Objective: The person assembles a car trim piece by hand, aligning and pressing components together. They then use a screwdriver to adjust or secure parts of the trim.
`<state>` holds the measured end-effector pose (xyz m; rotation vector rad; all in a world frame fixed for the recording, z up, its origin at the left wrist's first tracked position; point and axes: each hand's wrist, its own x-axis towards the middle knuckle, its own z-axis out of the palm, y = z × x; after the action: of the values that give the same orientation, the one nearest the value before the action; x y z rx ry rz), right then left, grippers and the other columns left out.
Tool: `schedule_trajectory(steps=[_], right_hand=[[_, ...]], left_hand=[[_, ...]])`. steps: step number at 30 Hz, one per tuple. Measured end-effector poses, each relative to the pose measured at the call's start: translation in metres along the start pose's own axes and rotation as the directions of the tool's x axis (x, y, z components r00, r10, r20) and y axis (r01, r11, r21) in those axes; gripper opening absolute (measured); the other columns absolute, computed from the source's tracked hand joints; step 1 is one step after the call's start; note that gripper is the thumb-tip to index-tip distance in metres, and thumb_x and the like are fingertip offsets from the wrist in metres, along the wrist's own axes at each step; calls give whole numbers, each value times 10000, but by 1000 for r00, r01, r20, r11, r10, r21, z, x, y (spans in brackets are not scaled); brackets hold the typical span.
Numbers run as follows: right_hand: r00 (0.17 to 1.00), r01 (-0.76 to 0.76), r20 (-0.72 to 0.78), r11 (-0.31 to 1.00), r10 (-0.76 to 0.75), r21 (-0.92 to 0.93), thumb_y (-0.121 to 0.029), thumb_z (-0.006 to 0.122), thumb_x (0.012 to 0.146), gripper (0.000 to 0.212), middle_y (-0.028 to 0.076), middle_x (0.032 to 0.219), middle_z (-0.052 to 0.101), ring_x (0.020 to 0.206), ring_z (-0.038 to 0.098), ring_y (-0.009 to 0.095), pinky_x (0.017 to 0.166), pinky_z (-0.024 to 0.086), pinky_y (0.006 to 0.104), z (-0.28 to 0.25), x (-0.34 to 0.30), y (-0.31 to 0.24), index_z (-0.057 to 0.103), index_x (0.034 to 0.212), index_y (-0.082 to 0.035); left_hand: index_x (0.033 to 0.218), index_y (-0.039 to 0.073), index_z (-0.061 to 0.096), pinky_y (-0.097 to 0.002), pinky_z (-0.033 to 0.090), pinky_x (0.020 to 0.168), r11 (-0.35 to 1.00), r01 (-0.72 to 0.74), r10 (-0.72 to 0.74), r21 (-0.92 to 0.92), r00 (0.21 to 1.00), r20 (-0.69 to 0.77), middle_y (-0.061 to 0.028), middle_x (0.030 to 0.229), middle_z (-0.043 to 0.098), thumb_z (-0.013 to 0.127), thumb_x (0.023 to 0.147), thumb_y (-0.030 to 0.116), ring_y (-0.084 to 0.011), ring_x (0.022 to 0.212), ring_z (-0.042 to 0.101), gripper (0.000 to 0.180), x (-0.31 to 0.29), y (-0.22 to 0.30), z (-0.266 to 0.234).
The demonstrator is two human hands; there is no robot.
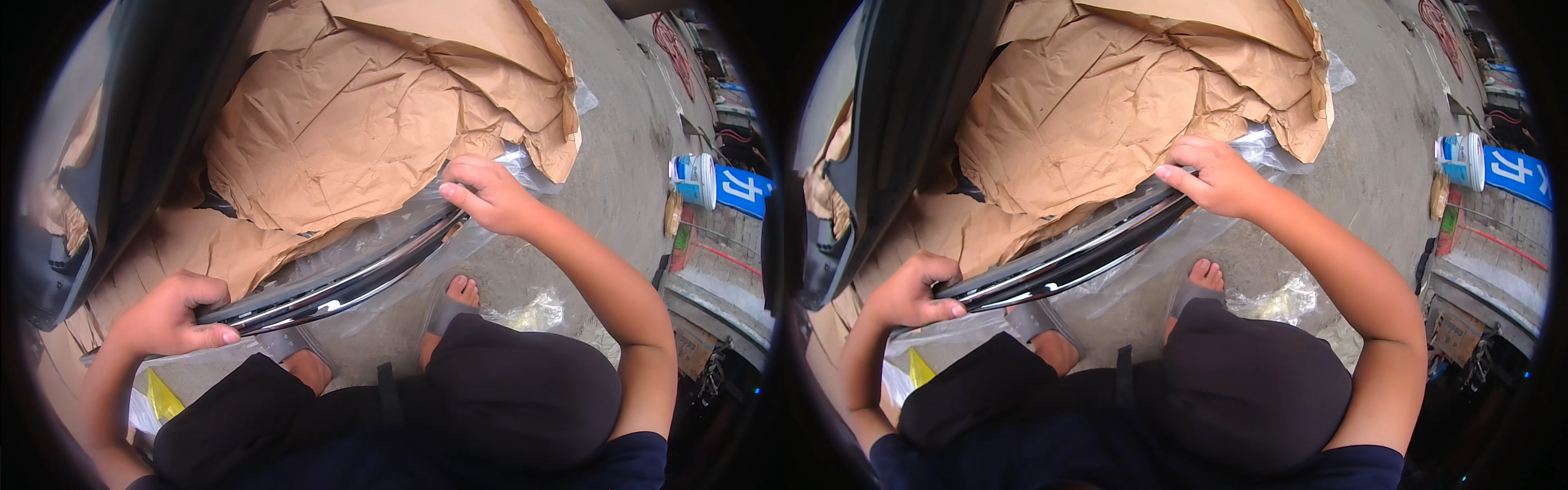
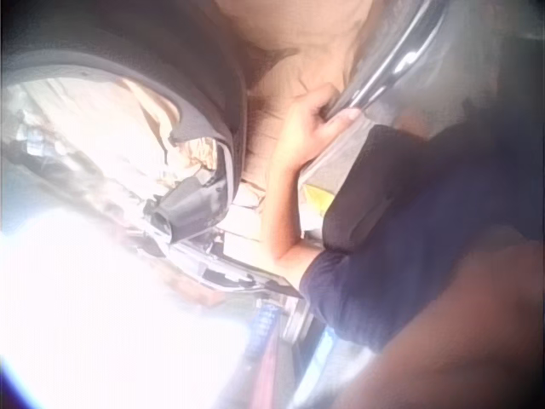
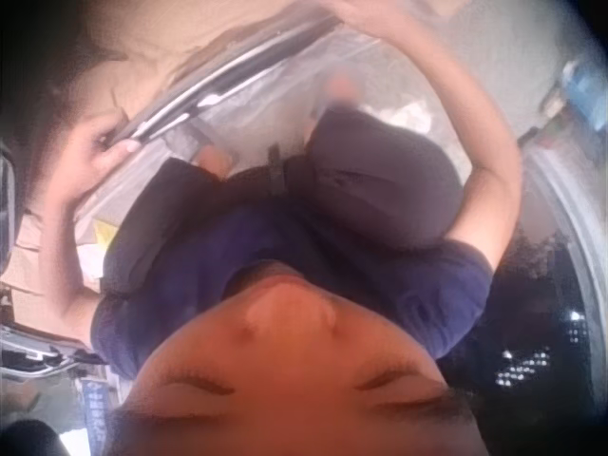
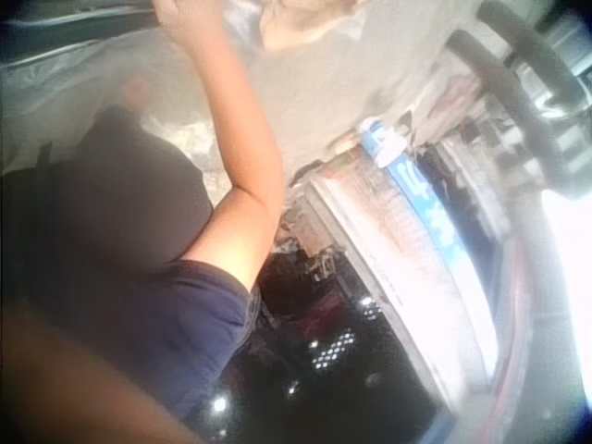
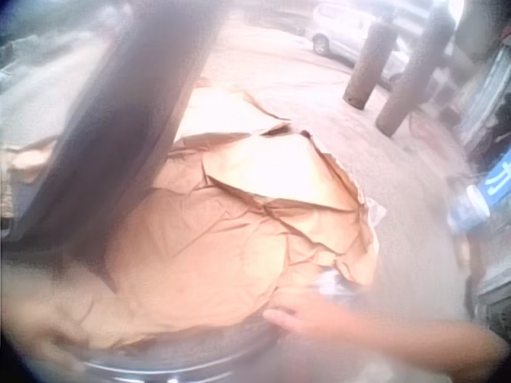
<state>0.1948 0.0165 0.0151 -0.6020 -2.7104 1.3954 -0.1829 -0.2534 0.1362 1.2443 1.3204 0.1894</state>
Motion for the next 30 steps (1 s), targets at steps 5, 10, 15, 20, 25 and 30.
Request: schedule_trajectory(steps=[5, 10, 15, 20, 25, 30], right_hand=[[937, -96, 349, 972, 16, 215, -297, 840, 884, 345, 93, 1014, 719, 965, 694, 249, 853, 549, 374, -18, 5, 28, 746, 1078, -28], [901, -126, 434, 946, -18, 300, -255, 917, 766, 422, 84, 1022, 731, 990, 691, 249, 868, 538, 358, -27, 17, 47, 781, 1092, -24], [883, -49, 449, 922, -140, 385, -219, 917, 743, 385, 104, 974, 729, 944, 692, 278, 832, 545, 369, -26, 24, 59, 793, 1047, -19], [879, 39, 418, 909, -229, 415, -196, 915, 717, 373, 110, 910, 716, 852, 689, 288, 758, 547, 380, -27, 38, 63, 779, 1009, -6], [888, 124, 344, 881, -303, 456, -204, 902, 719, 358, 120, 902, 713, 850, 685, 302, 746, 543, 390, -23, 36, 71, 770, 988, -8], [907, 144, 290, 872, -306, 468, -211, 868, 760, 348, 128, 894, 714, 861, 687, 314, 761, 542, 404, -18, 28, 75, 781, 1037, -19]], left_hand=[[778, -6, 593, -399, 440, 584, 996, 85, -84, 28, 995, -48, -123, 641, 501, 861, 843, 474, -280, 604, 545, 554, -2, 6, 2], [842, -6, 599, -447, 469, 643, 984, 92, -79, 154, 993, -88, -166, 759, 541, 779, 881, 534, -373, 689, 564, 570, -2, 20, 7], [915, 8, 628, -487, 486, 674, 835, 257, -226, 487, 966, -122, -182, 829, 566, 664, 922, 547, -419, 747, 591, 541, 27, 71, 2], [939, 0, 603, -465, 524, 641, 942, 56, -36, 330, 997, -67, -181, 811, 598, 787, 886, 436, -407, 704, 638, 475, 134, 110, 19], [971, -23, 700, -470, 535, 686, 906, 5, -110, 423, 968, 224, -220, 807, 693, 731, 937, 479, -405, 765, 697, 504, 232, 112, 25], [898, -42, 712, -402, 494, 640, 929, 369, -362, 22, 894, 263, -135, 668, 614, 770, 923, 475, -230, 635, 601, 521, 248, 118, 26]])
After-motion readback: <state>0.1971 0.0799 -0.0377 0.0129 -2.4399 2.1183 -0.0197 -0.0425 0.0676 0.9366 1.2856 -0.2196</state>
